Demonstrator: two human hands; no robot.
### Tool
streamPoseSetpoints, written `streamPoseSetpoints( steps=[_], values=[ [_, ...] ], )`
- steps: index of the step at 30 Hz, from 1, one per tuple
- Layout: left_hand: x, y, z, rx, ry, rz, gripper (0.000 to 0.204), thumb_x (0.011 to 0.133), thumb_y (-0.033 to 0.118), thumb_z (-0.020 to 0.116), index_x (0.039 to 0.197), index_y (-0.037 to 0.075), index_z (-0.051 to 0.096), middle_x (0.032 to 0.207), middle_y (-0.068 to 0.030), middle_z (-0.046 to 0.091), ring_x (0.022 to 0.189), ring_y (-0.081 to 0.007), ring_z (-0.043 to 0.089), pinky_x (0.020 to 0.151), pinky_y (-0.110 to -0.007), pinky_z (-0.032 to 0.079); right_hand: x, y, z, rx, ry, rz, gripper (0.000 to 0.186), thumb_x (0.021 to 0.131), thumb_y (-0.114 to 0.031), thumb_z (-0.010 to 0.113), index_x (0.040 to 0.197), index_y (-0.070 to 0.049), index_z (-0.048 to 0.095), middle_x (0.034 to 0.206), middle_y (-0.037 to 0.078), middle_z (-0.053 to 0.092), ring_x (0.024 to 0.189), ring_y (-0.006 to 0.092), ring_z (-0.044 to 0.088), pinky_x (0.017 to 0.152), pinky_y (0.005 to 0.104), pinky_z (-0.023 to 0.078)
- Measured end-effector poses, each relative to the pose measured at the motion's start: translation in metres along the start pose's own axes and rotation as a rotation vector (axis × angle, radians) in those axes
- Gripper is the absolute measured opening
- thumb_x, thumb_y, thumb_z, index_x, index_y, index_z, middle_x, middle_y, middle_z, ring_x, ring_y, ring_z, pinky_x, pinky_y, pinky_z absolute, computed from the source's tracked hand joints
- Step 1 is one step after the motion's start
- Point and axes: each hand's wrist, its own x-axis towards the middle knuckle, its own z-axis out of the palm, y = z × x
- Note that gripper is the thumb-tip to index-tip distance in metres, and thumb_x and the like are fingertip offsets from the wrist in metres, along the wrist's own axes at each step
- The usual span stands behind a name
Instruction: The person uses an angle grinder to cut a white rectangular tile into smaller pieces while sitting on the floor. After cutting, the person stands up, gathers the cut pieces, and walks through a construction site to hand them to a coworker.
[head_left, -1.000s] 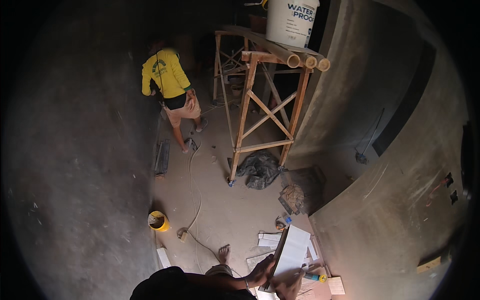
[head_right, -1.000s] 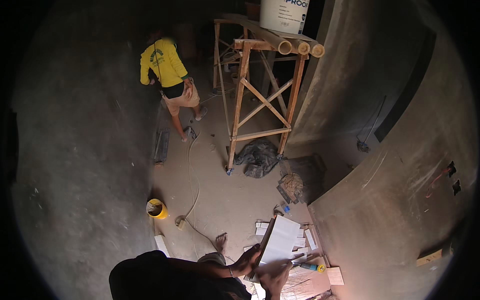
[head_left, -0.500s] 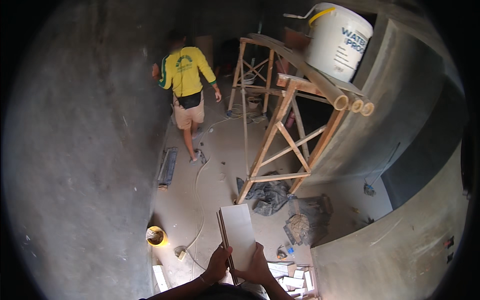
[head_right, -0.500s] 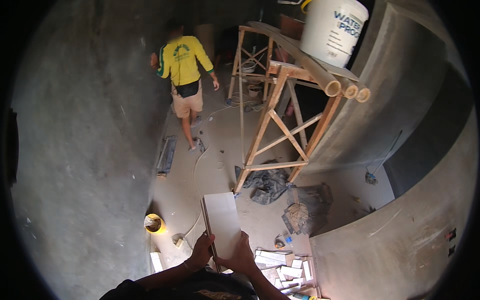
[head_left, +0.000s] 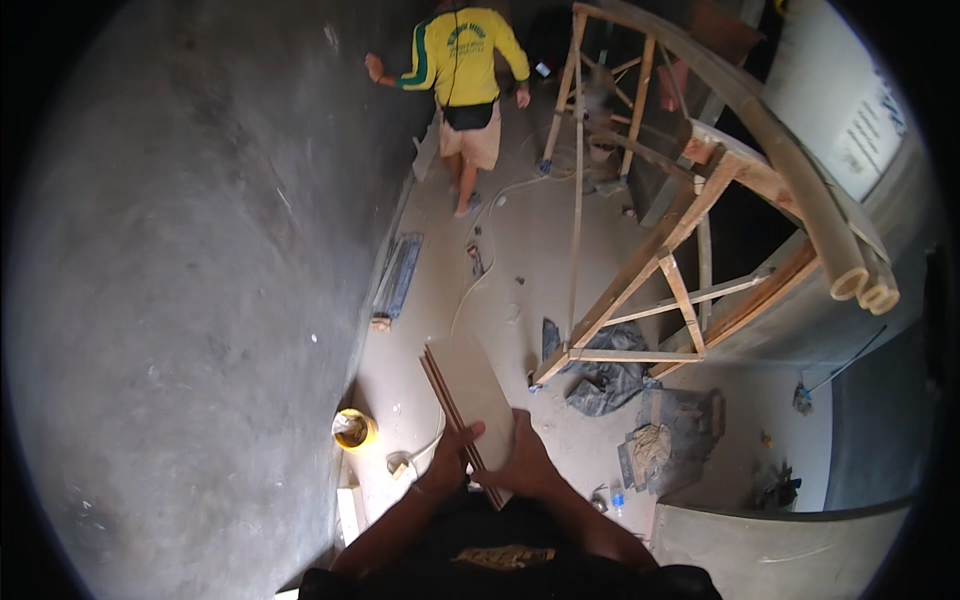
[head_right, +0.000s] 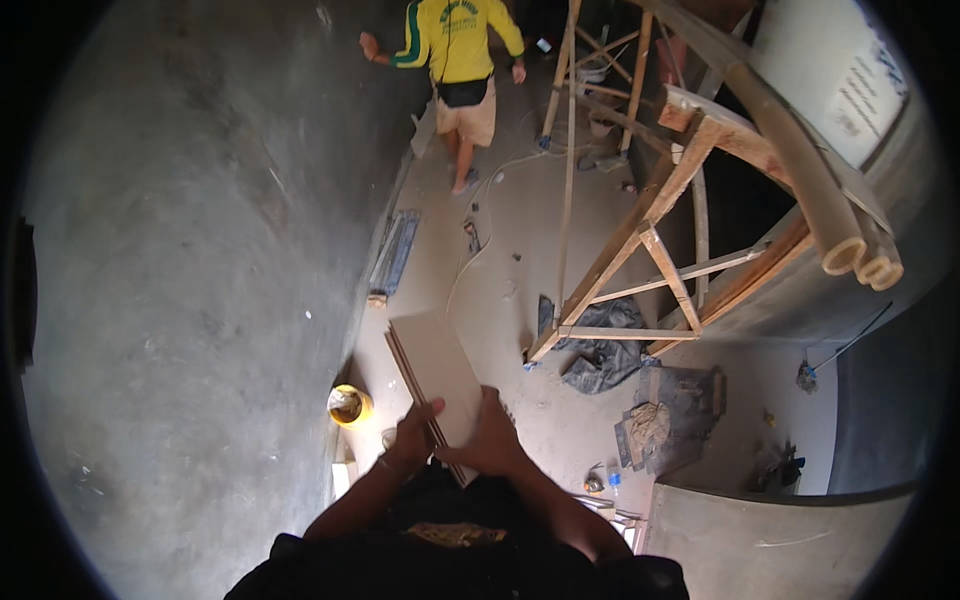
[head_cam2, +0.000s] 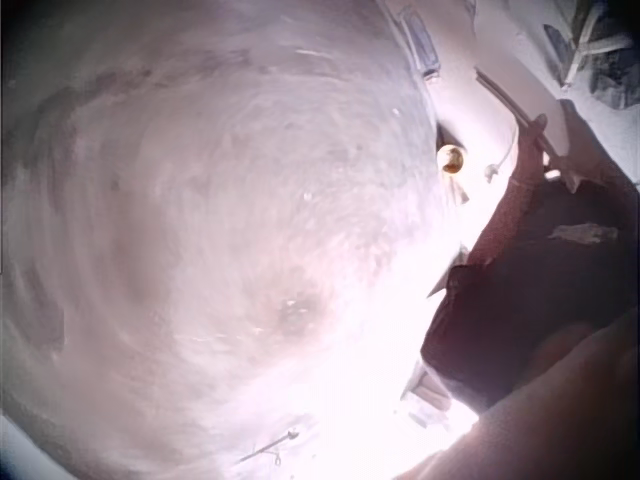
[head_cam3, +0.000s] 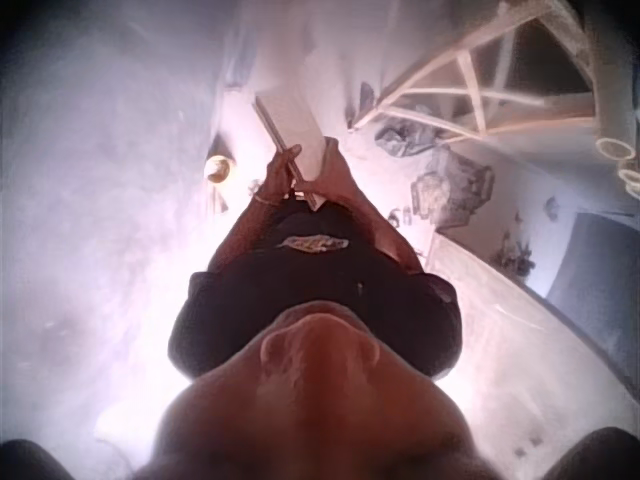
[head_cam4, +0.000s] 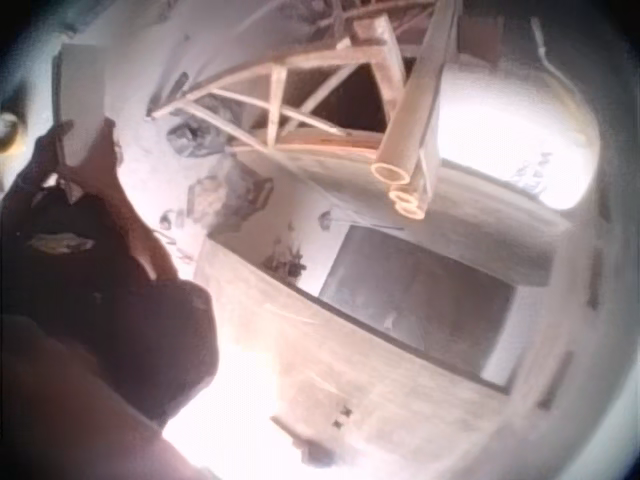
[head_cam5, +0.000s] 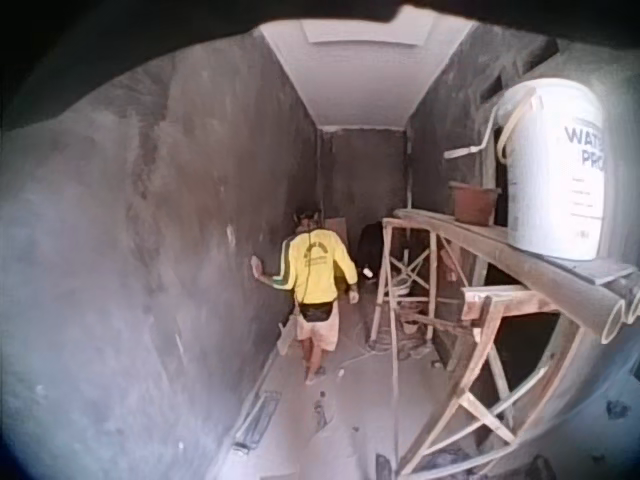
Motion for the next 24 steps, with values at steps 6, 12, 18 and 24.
streamPoseSetpoints(
  steps=[6, 12, 18, 24],
  values=[
    [0.096, 0.053, 0.011, -0.199, -0.129, 0.062, 0.081, 0.085, 0.025, 0.065, 0.155, 0.001, 0.034, 0.150, -0.0248, 0.050, 0.142, -0.0389, 0.047, 0.119, -0.053, 0.039, 0.111, -0.030, -0.067, -0.021, -0.253, -0.170, 0.127, 0.058, -0.038, 0.095, 0.151, 0.006, 0.022, 0.144, 0.028, 0.048, 0.132, 0.0414, 0.056, 0.109, 0.0466, 0.049],
    [0.195, 0.076, -0.013, -0.259, -0.044, 0.144, 0.084, 0.074, 0.028, 0.063, 0.149, -0.004, 0.043, 0.146, -0.0245, 0.054, 0.137, -0.0376, 0.052, 0.118, -0.048, 0.040, 0.231, -0.040, -0.096, -0.075, -0.335, -0.261, 0.135, 0.059, -0.041, 0.094, 0.155, 0.008, 0.013, 0.149, 0.029, 0.044, 0.135, 0.0423, 0.053, 0.114, 0.0458, 0.046],
    [0.349, 0.125, -0.048, -0.160, -0.016, 0.071, 0.076, 0.075, 0.030, 0.062, 0.140, -0.007, 0.053, 0.137, -0.0225, 0.060, 0.128, -0.0336, 0.059, 0.112, -0.044, 0.046, 0.379, -0.050, -0.125, -0.082, -0.268, -0.179, 0.129, 0.062, -0.042, 0.094, 0.151, 0.011, 0.017, 0.145, 0.032, 0.047, 0.133, 0.0413, 0.056, 0.112, 0.0452, 0.047],
    [0.492, 0.196, -0.037, -0.084, 0.077, -0.127, 0.053, 0.091, 0.024, 0.064, 0.135, -0.006, 0.058, 0.124, -0.0182, 0.066, 0.115, -0.0300, 0.066, 0.103, -0.042, 0.052, 0.504, -0.071, -0.190, 0.166, -0.238, -0.008, 0.124, 0.061, -0.040, 0.097, 0.151, 0.009, 0.027, 0.140, 0.027, 0.052, 0.130, 0.0336, 0.057, 0.110, 0.0398, 0.046]
  ],
)
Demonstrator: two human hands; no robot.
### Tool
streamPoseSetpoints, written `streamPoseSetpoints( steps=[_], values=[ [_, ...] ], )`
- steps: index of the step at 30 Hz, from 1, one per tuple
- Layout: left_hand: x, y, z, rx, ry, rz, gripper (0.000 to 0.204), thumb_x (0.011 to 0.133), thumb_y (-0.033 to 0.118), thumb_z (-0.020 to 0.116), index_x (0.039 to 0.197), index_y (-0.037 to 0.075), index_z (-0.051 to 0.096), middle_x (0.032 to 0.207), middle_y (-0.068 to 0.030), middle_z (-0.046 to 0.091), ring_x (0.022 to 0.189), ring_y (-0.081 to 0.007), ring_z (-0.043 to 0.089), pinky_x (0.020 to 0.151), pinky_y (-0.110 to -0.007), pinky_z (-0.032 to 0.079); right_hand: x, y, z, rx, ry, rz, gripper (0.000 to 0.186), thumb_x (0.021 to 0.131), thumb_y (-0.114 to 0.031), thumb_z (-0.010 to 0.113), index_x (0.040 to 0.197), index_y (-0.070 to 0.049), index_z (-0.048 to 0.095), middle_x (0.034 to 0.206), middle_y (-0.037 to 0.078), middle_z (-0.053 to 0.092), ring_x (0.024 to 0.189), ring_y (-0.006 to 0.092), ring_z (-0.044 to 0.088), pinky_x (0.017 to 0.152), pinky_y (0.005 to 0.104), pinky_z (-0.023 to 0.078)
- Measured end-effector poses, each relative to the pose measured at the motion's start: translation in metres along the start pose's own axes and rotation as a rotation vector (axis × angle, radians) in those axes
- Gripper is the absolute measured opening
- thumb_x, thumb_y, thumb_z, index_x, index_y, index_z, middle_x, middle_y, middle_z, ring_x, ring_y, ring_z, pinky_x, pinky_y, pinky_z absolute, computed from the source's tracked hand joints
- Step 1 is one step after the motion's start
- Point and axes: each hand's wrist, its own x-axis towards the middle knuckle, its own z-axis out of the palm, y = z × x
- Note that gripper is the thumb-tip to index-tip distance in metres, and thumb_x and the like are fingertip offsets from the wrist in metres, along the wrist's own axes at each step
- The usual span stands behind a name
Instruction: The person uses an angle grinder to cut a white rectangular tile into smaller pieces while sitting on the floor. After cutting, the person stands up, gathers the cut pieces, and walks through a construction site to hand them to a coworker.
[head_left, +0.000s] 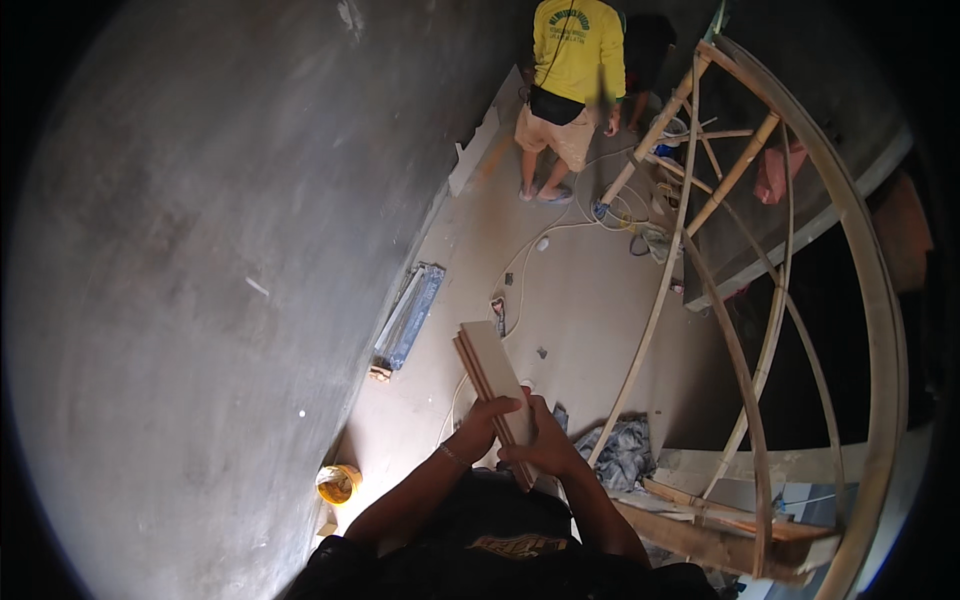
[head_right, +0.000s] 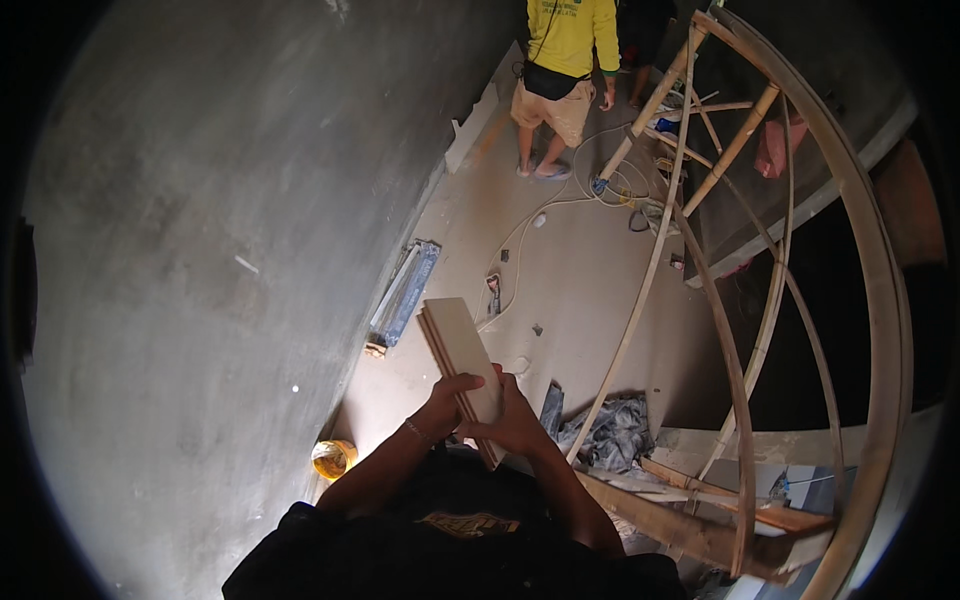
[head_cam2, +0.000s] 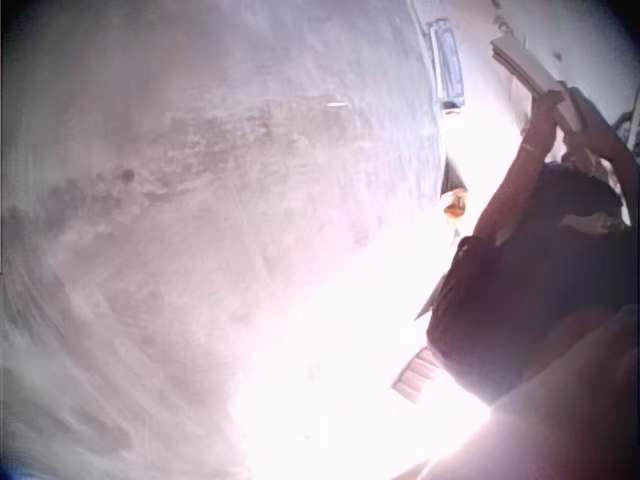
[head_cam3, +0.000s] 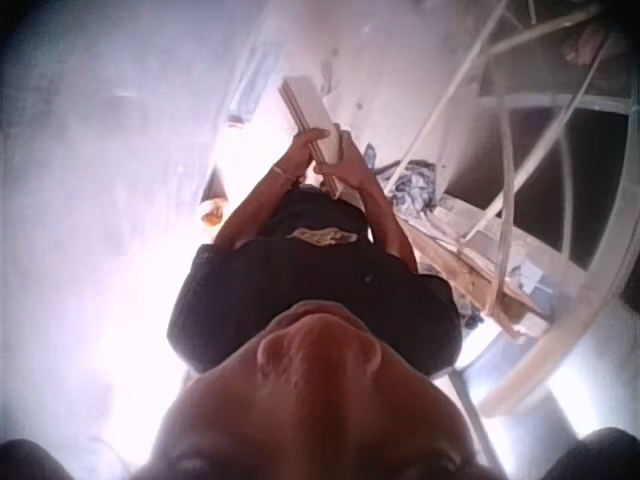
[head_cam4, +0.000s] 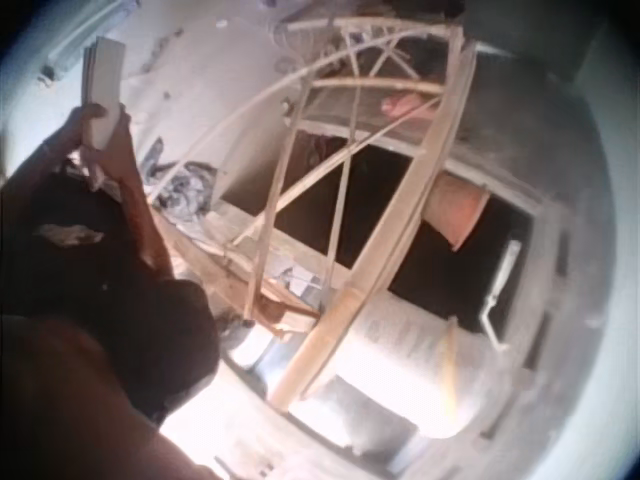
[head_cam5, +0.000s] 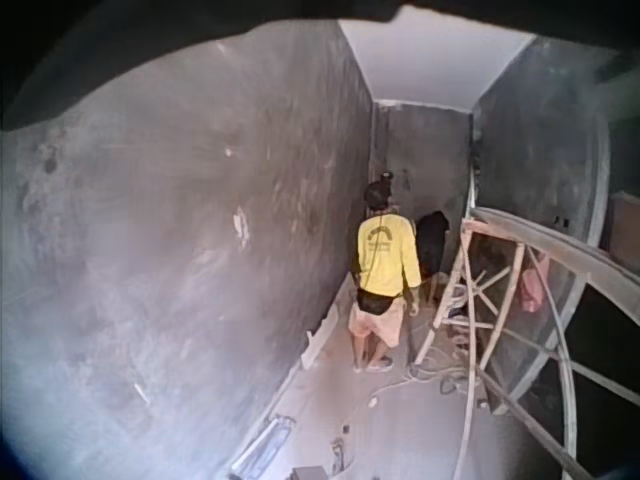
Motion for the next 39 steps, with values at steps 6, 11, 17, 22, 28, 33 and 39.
streamPoseSetpoints(
  steps=[6, 11, 17, 22, 28, 33, 39],
  values=[
    [0.122, 0.057, 0.018, 0.060, -0.014, -0.112, 0.047, 0.091, 0.021, 0.067, 0.131, -0.004, 0.060, 0.119, -0.0169, 0.068, 0.112, -0.0293, 0.068, 0.100, -0.042, 0.054, 0.091, 0.005, -0.067, -0.013, 0.156, -0.069, 0.095, 0.069, -0.024, 0.091, 0.145, 0.001, 0.039, 0.129, 0.019, 0.061, 0.118, 0.0320, 0.063, 0.104, 0.0425, 0.051],
    [0.243, 0.090, 0.027, -0.018, -0.011, -0.134, 0.052, 0.090, 0.021, 0.064, 0.135, -0.005, 0.058, 0.126, -0.0196, 0.065, 0.120, -0.0328, 0.064, 0.109, -0.046, 0.049, 0.190, 0.002, -0.145, 0.113, 0.125, -0.008, 0.096, 0.071, -0.024, 0.090, 0.145, 0.007, 0.037, 0.137, 0.022, 0.056, 0.129, 0.0302, 0.056, 0.111, 0.0402, 0.046],
    [0.375, 0.165, 0.053, -0.054, 0.007, -0.133, 0.047, 0.091, 0.019, 0.065, 0.128, -0.008, 0.060, 0.116, -0.0192, 0.069, 0.108, -0.0333, 0.068, 0.104, -0.044, 0.052, 0.301, -0.057, -0.257, 0.056, 0.031, 0.058, 0.116, 0.067, -0.034, 0.091, 0.152, 0.014, 0.028, 0.140, 0.027, 0.053, 0.133, 0.0353, 0.054, 0.114, 0.0391, 0.043],
    [0.460, 0.226, 0.065, -0.045, 0.010, -0.039, 0.063, 0.087, 0.026, 0.059, 0.140, -0.008, 0.055, 0.131, -0.0230, 0.063, 0.121, -0.0383, 0.062, 0.111, -0.048, 0.047, 0.398, -0.100, -0.336, -0.045, -0.151, 0.074, 0.127, 0.065, -0.041, 0.092, 0.156, 0.012, 0.021, 0.143, 0.029, 0.051, 0.135, 0.0346, 0.054, 0.113, 0.0374, 0.043],
    [0.561, 0.303, 0.071, -0.130, 0.103, -0.002, 0.055, 0.087, 0.022, 0.059, 0.134, -0.008, 0.058, 0.123, -0.0210, 0.066, 0.118, -0.0354, 0.063, 0.109, -0.048, 0.048, 0.527, -0.114, -0.389, -0.142, -0.127, 0.048, 0.137, 0.061, -0.056, 0.092, 0.154, 0.015, 0.023, 0.141, 0.032, 0.053, 0.130, 0.0380, 0.058, 0.110, 0.0383, 0.046],
    [0.683, 0.387, 0.054, -0.117, 0.053, -0.056, 0.057, 0.086, 0.025, 0.060, 0.132, -0.009, 0.059, 0.122, -0.0207, 0.066, 0.116, -0.0358, 0.064, 0.107, -0.047, 0.050, 0.653, -0.142, -0.436, -0.168, -0.070, 0.072, 0.135, 0.059, -0.059, 0.092, 0.150, 0.017, 0.027, 0.137, 0.033, 0.056, 0.127, 0.0384, 0.061, 0.107, 0.0383, 0.048],
    [0.808, 0.494, 0.052, -0.087, -0.060, -0.114, 0.055, 0.087, 0.023, 0.060, 0.130, -0.010, 0.060, 0.123, -0.0199, 0.067, 0.116, -0.0346, 0.065, 0.108, -0.045, 0.049, 0.770, -0.204, -0.495, -0.129, 0.036, 0.099, 0.132, 0.061, -0.060, 0.092, 0.148, 0.017, 0.031, 0.135, 0.032, 0.057, 0.125, 0.0383, 0.062, 0.105, 0.0398, 0.050]
  ],
)
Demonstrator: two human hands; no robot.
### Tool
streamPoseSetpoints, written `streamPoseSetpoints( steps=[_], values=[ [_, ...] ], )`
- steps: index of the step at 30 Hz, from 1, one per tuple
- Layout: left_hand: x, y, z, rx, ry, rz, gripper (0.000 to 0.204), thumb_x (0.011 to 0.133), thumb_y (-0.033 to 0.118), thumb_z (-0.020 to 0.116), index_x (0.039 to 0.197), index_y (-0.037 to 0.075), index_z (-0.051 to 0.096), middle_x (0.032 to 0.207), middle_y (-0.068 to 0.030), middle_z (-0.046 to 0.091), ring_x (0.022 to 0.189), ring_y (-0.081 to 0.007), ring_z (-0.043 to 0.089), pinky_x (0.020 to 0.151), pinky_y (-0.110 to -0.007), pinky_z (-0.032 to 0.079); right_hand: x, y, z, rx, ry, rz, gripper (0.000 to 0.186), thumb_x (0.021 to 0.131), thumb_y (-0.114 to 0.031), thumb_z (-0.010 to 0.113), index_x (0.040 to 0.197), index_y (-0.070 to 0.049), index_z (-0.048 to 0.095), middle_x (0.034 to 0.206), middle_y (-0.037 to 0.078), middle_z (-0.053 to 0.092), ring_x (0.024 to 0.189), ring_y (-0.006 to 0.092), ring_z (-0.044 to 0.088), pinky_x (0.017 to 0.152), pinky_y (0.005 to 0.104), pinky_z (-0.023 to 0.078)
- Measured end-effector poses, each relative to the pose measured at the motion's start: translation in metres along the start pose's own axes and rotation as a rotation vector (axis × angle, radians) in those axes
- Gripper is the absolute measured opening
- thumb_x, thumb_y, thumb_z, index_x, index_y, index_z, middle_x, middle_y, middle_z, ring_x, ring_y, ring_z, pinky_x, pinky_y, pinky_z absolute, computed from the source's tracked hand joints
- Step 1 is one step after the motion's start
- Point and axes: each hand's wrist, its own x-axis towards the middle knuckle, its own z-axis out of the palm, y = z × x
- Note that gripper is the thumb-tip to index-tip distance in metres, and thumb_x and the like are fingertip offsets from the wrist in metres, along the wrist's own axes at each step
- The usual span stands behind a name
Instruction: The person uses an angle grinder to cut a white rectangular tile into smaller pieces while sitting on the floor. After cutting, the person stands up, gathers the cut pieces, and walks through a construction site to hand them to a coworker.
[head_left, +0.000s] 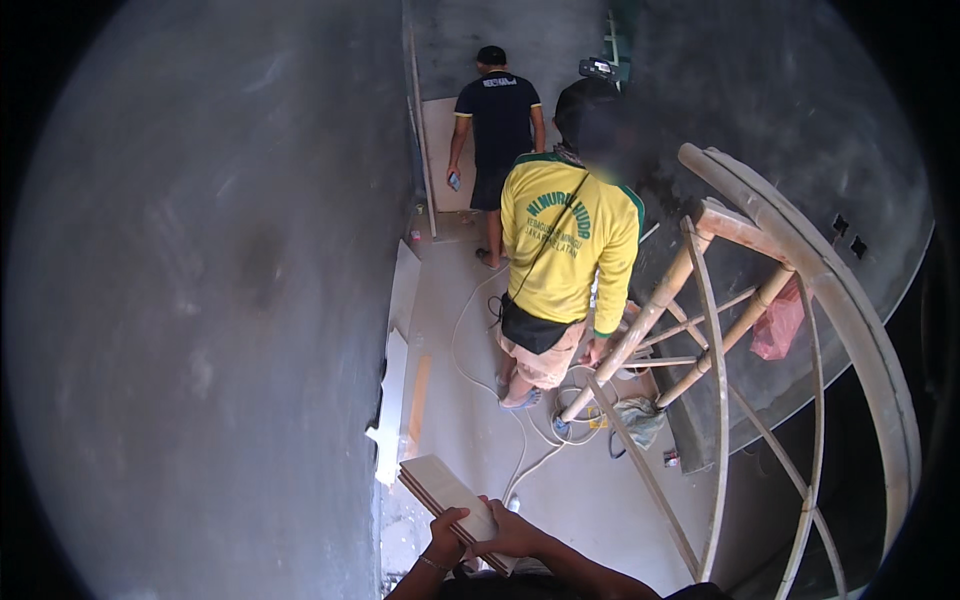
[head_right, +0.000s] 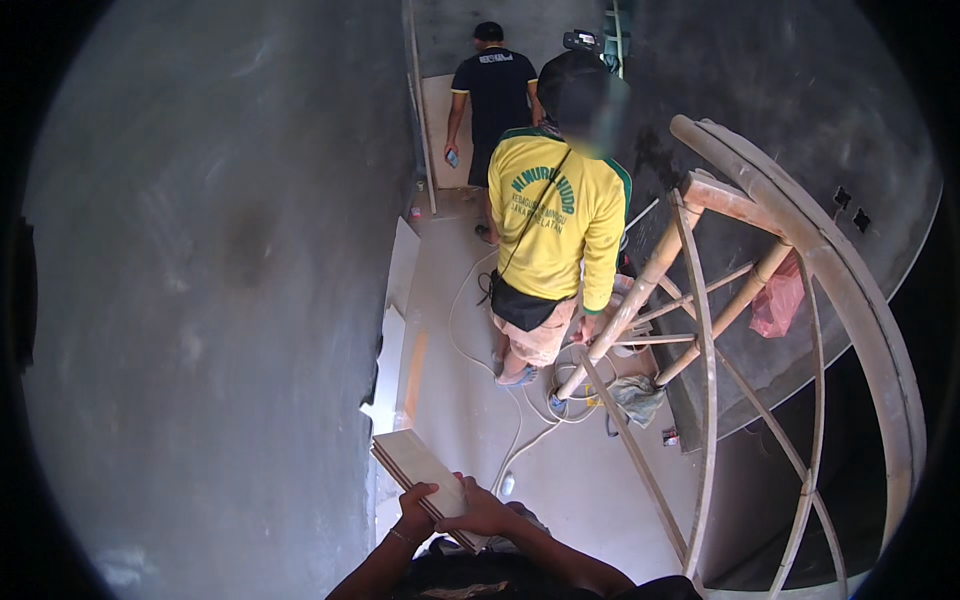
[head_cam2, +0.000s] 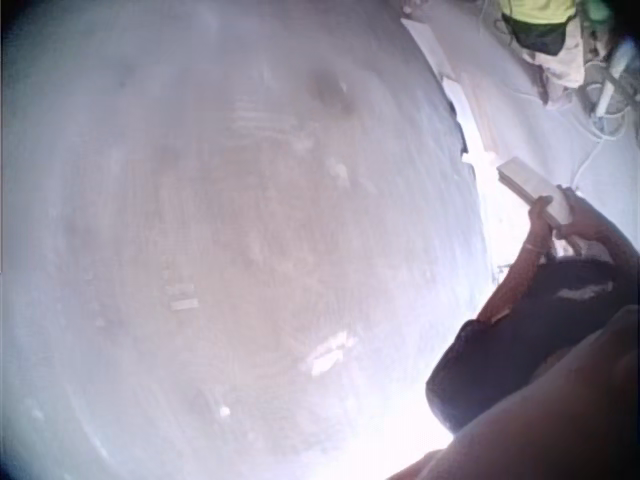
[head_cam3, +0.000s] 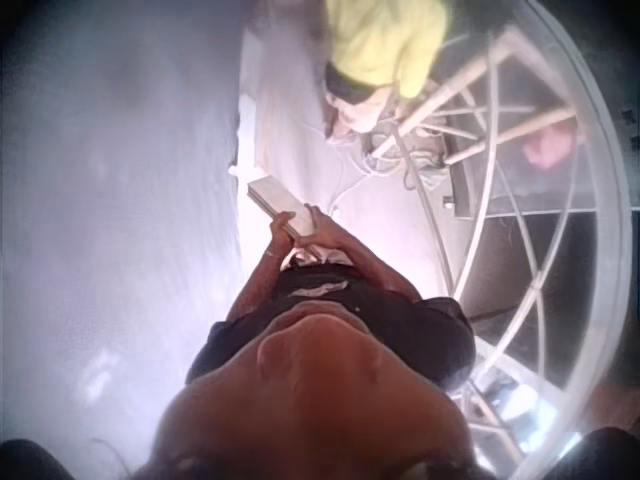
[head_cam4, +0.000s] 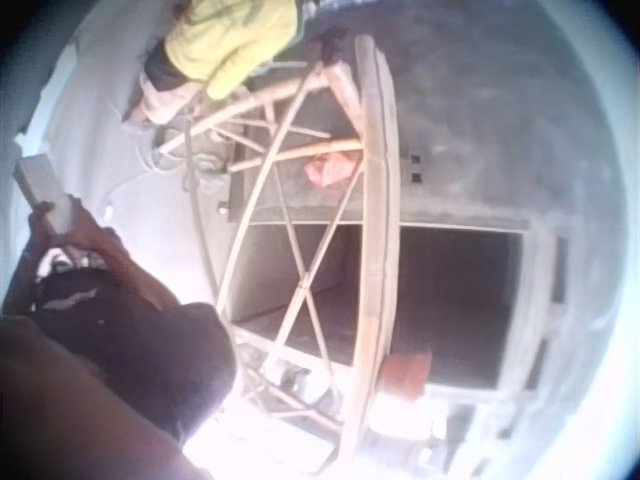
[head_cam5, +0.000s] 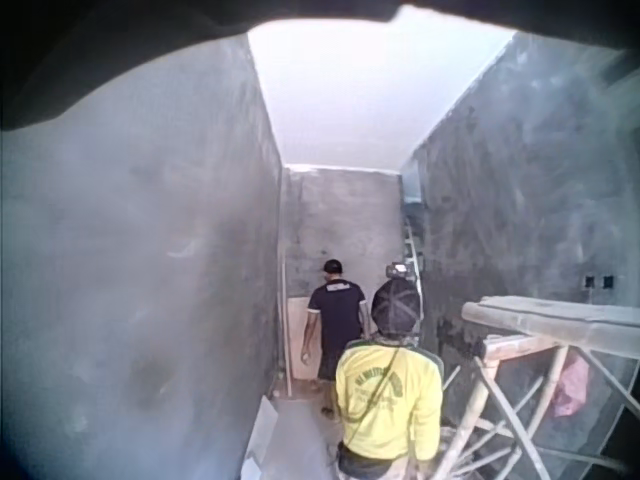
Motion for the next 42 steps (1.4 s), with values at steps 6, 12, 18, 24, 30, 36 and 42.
streamPoseSetpoints(
  steps=[6, 12, 18, 24, 30, 36, 42],
  values=[
    [0.115, 0.065, 0.016, 0.150, 0.059, -0.004, 0.065, 0.081, 0.027, 0.059, 0.134, -0.010, 0.057, 0.124, -0.0232, 0.067, 0.118, -0.0363, 0.064, 0.110, -0.046, 0.048, 0.096, -0.012, -0.074, 0.081, 0.035, -0.008, 0.132, 0.063, -0.059, 0.091, 0.152, 0.015, 0.027, 0.139, 0.032, 0.054, 0.127, 0.0379, 0.060, 0.108, 0.0388, 0.047],
    [0.240, 0.120, 0.052, 0.122, 0.102, 0.036, 0.065, 0.079, 0.030, 0.060, 0.131, -0.010, 0.057, 0.122, -0.0235, 0.067, 0.117, -0.0370, 0.064, 0.108, -0.047, 0.049, 0.198, -0.025, -0.185, 0.016, -0.050, 0.032, 0.135, 0.064, -0.057, 0.089, 0.159, 0.010, 0.020, 0.144, 0.033, 0.051, 0.130, 0.0382, 0.058, 0.111, 0.0377, 0.045],
    [0.334, 0.203, 0.087, 0.113, 0.093, 0.088, 0.064, 0.081, 0.026, 0.059, 0.132, -0.013, 0.057, 0.122, -0.0241, 0.066, 0.115, -0.0373, 0.064, 0.107, -0.047, 0.048, 0.290, -0.072, -0.280, 0.007, -0.103, 0.027, 0.133, 0.064, -0.060, 0.088, 0.155, 0.013, 0.023, 0.135, 0.034, 0.057, 0.122, 0.0393, 0.062, 0.104, 0.0392, 0.049],
    [0.430, 0.257, 0.110, 0.075, 0.143, 0.112, 0.066, 0.079, 0.027, 0.061, 0.135, -0.007, 0.052, 0.122, -0.0248, 0.066, 0.115, -0.0381, 0.065, 0.107, -0.049, 0.049, 0.378, -0.081, -0.346, 0.014, -0.067, 0.018, 0.135, 0.062, -0.062, 0.087, 0.154, 0.015, 0.025, 0.134, 0.035, 0.058, 0.122, 0.0415, 0.063, 0.104, 0.0400, 0.049],
    [0.553, 0.328, 0.116, 0.160, 0.122, 0.004, 0.061, 0.083, 0.026, 0.062, 0.131, -0.012, 0.058, 0.124, -0.0227, 0.067, 0.116, -0.0356, 0.066, 0.108, -0.045, 0.049, 0.485, -0.085, -0.404, 0.050, 0.065, 0.078, 0.139, 0.062, -0.061, 0.088, 0.160, 0.010, 0.019, 0.149, 0.037, 0.046, 0.135, 0.0429, 0.053, 0.113, 0.0427, 0.043],
    [0.673, 0.427, 0.151, 0.199, -0.074, -0.245, 0.064, 0.095, 0.034, 0.069, 0.138, -0.010, 0.051, 0.130, -0.0224, 0.062, 0.123, -0.0350, 0.061, 0.111, -0.050, 0.047, 0.568, -0.114, -0.481, 0.307, 0.260, 0.074, 0.105, 0.065, -0.040, 0.091, 0.145, 0.007, 0.041, 0.128, 0.023, 0.060, 0.120, 0.0313, 0.061, 0.106, 0.0383, 0.046],
    [0.815, 0.468, 0.213, 0.229, -0.088, -0.427, 0.057, 0.095, 0.035, 0.074, 0.132, -0.003, 0.053, 0.124, -0.0177, 0.061, 0.120, -0.0324, 0.061, 0.109, -0.051, 0.048, 0.630, -0.108, -0.565, 0.707, 0.404, 0.066, 0.097, 0.068, -0.026, 0.087, 0.147, 0.006, 0.040, 0.131, 0.018, 0.058, 0.122, 0.0263, 0.058, 0.105, 0.0373, 0.045]
  ],
)
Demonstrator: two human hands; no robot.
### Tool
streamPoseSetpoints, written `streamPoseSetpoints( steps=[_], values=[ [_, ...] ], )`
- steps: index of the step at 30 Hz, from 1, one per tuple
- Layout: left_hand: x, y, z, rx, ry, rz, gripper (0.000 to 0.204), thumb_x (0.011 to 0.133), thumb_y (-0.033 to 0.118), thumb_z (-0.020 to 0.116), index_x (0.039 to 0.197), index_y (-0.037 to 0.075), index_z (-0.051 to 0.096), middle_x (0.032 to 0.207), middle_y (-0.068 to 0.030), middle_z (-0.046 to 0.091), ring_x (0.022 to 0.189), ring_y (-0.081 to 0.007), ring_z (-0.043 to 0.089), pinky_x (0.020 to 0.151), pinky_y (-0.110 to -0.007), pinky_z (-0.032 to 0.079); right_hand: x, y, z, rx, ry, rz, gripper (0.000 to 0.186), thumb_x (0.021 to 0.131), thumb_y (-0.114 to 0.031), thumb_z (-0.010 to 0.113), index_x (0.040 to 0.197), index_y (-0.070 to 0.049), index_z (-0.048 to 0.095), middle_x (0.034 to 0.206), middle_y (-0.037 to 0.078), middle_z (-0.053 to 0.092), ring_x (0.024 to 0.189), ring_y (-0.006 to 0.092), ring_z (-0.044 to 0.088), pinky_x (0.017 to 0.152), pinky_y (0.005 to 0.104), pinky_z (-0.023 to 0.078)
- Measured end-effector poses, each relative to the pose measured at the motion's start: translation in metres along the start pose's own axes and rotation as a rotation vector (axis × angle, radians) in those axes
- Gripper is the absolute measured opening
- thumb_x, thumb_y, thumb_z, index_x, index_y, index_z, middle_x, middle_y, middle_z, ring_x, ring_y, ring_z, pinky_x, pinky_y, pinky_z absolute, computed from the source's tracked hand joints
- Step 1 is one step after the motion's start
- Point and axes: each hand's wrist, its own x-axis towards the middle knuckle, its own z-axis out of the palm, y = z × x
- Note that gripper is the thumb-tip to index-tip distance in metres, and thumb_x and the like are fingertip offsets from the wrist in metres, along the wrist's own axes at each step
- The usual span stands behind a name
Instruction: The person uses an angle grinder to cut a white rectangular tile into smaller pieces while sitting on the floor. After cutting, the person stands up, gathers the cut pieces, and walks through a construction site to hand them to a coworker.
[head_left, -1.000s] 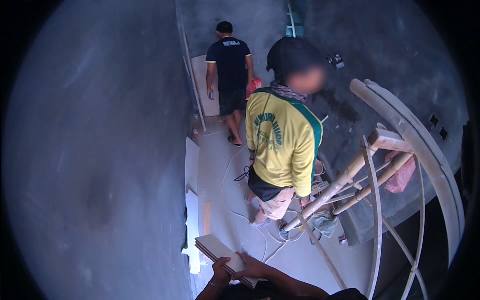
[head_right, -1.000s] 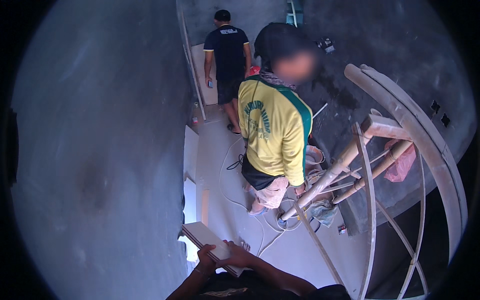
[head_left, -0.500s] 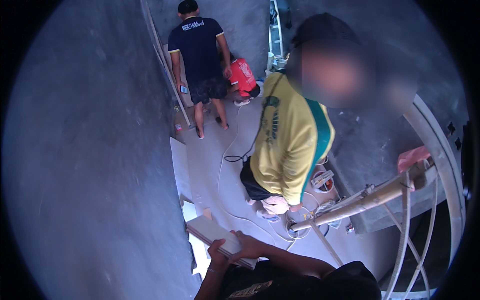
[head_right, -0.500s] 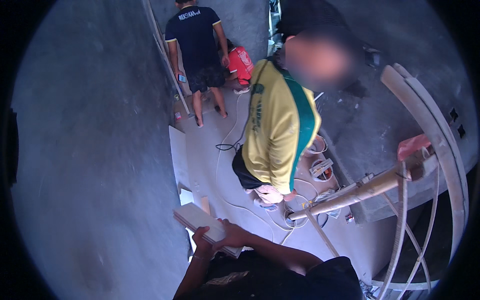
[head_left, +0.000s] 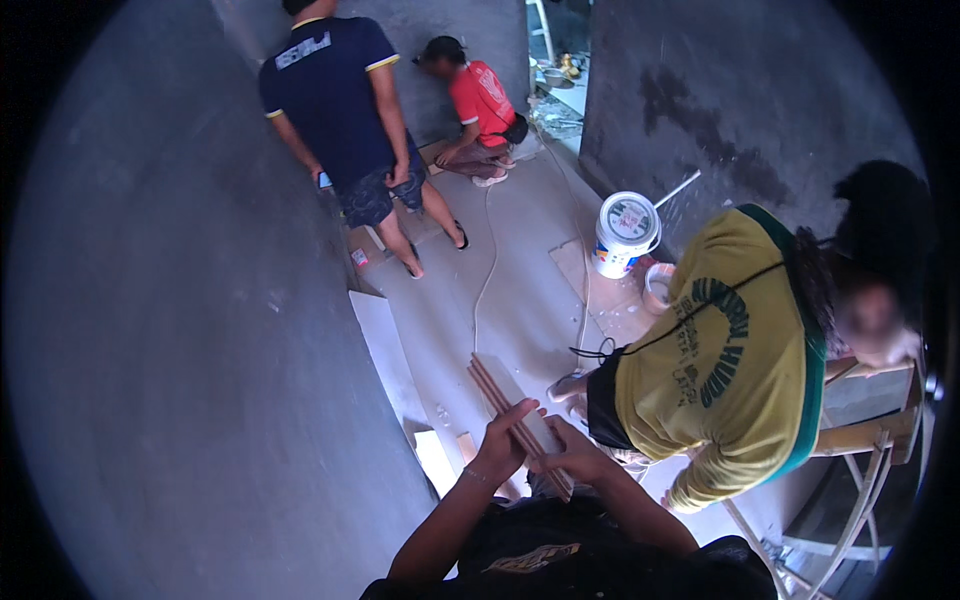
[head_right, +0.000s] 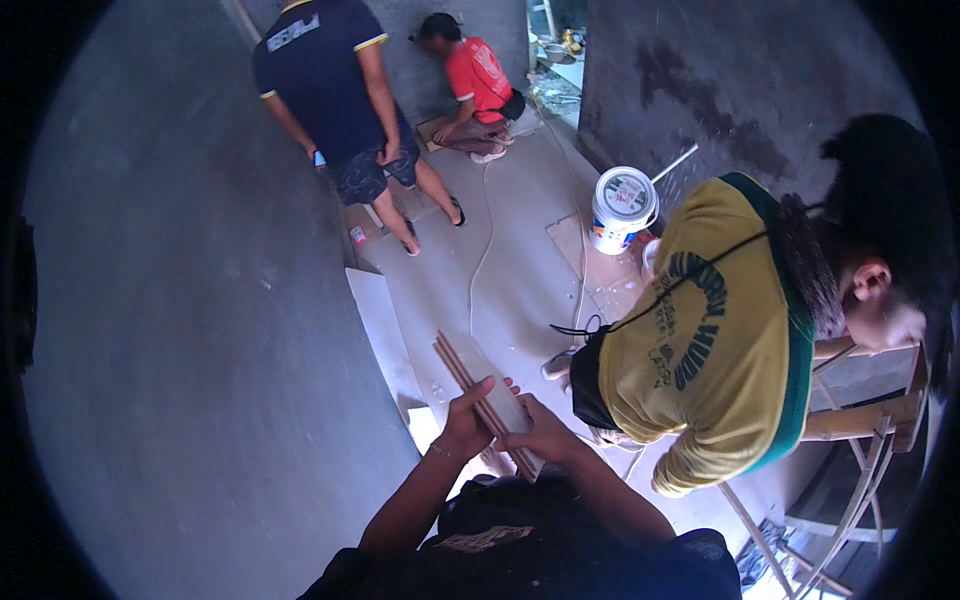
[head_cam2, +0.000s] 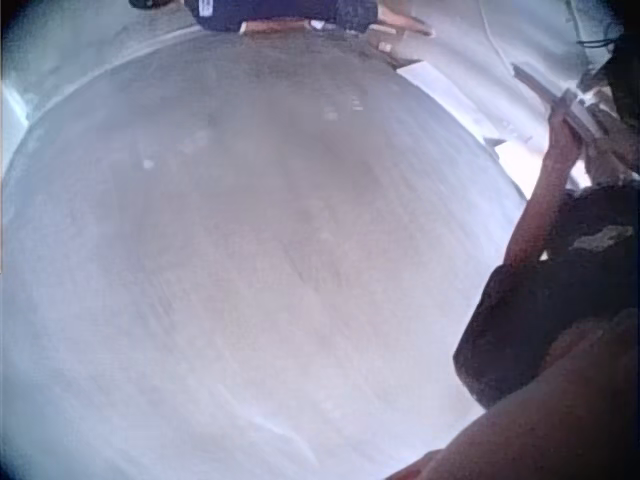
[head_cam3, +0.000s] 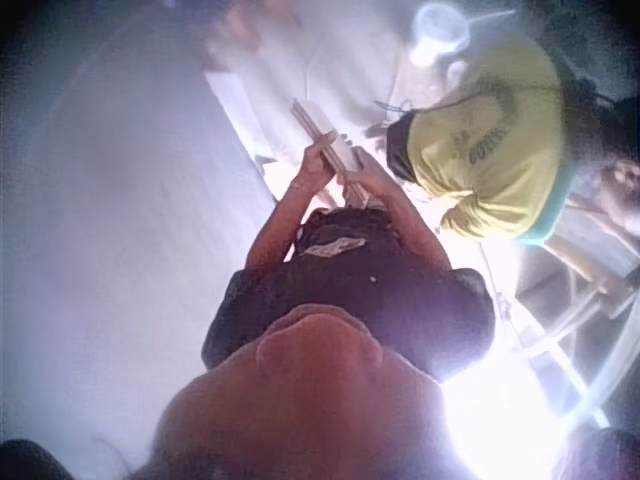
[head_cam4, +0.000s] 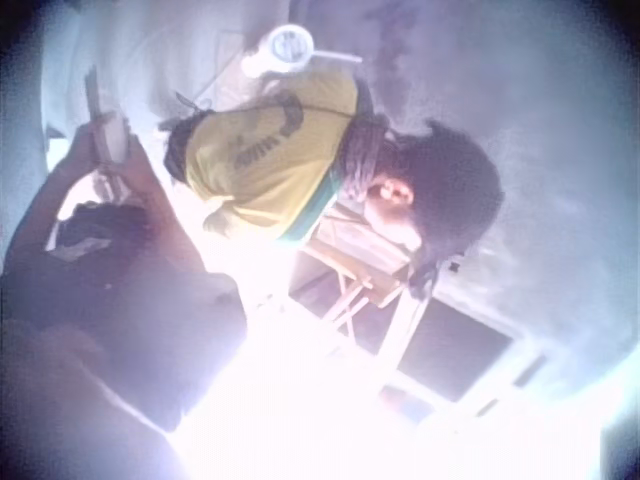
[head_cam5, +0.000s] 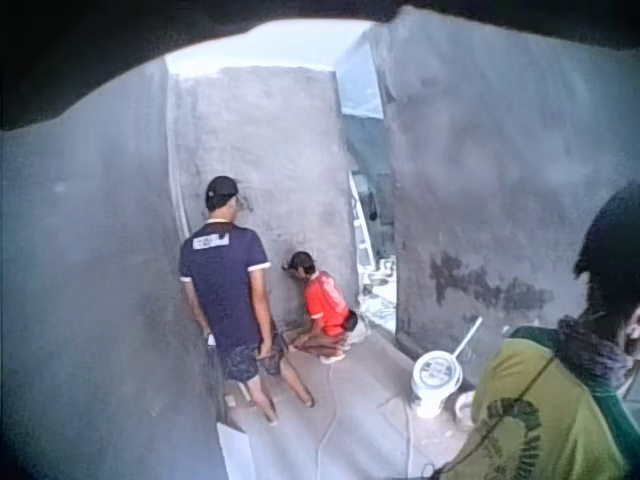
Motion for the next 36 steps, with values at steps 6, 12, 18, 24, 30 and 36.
streamPoseSetpoints(
  steps=[6, 12, 18, 24, 30, 36],
  values=[
    [0.118, 0.059, 0.033, 0.178, -0.078, -0.124, 0.043, 0.093, 0.027, 0.071, 0.122, -0.003, 0.061, 0.111, -0.0144, 0.067, 0.107, -0.0289, 0.067, 0.100, -0.045, 0.054, 0.072, -0.042, -0.055, 0.102, 0.168, -0.070, 0.098, 0.068, -0.031, 0.088, 0.146, 0.006, 0.042, 0.129, 0.016, 0.057, 0.120, 0.0260, 0.056, 0.105, 0.0364, 0.043],
    [0.227, 0.129, 0.061, 0.378, -0.130, -0.169, 0.048, 0.092, 0.027, 0.069, 0.128, -0.004, 0.058, 0.118, -0.0169, 0.066, 0.114, -0.0298, 0.065, 0.104, -0.045, 0.051, 0.164, -0.071, -0.119, 0.112, 0.219, -0.096, 0.109, 0.067, -0.039, 0.092, 0.149, 0.008, 0.036, 0.127, 0.023, 0.061, 0.117, 0.0305, 0.063, 0.101, 0.0377, 0.050],
    [0.323, 0.168, 0.092, 0.346, -0.172, -0.252, 0.058, 0.077, 0.028, 0.061, 0.125, -0.005, 0.061, 0.118, -0.0192, 0.066, 0.115, -0.0352, 0.064, 0.106, -0.047, 0.049, 0.221, -0.104, -0.165, -0.134, 0.456, -0.123, 0.127, 0.065, -0.056, 0.088, 0.155, 0.010, 0.028, 0.139, 0.033, 0.054, 0.128, 0.0403, 0.058, 0.109, 0.0397, 0.045],
    [0.413, 0.178, 0.144, 0.413, -0.233, -0.403, 0.066, 0.071, 0.029, 0.062, 0.128, -0.005, 0.056, 0.112, -0.0201, 0.066, 0.112, -0.0393, 0.064, 0.106, -0.053, 0.050, 0.255, -0.138, -0.215, 0.048, 0.564, 0.089, 0.135, 0.062, -0.063, 0.086, 0.149, 0.021, 0.026, 0.138, 0.037, 0.053, 0.127, 0.0417, 0.057, 0.109, 0.0381, 0.045],
    [0.502, 0.236, 0.210, 0.558, -0.415, -0.676, 0.047, 0.087, 0.028, 0.061, 0.121, -0.004, 0.063, 0.115, -0.0167, 0.068, 0.112, -0.0323, 0.065, 0.103, -0.045, 0.052, 0.314, -0.179, -0.269, 0.207, 0.735, 0.118, 0.135, 0.061, -0.059, 0.086, 0.157, 0.013, 0.025, 0.147, 0.035, 0.048, 0.136, 0.0396, 0.052, 0.114, 0.0369, 0.041],
    [0.609, 0.258, 0.276, 0.815, -0.482, -0.852, 0.039, 0.092, 0.039, 0.071, 0.109, 0.004, 0.068, 0.102, -0.0087, 0.070, 0.099, -0.0225, 0.067, 0.091, -0.039, 0.053, 0.366, -0.211, -0.330, 0.685, 0.795, -0.093, 0.090, 0.071, -0.030, 0.081, 0.145, 0.006, 0.044, 0.127, 0.016, 0.059, 0.117, 0.0251, 0.057, 0.101, 0.0359, 0.046]
  ],
)
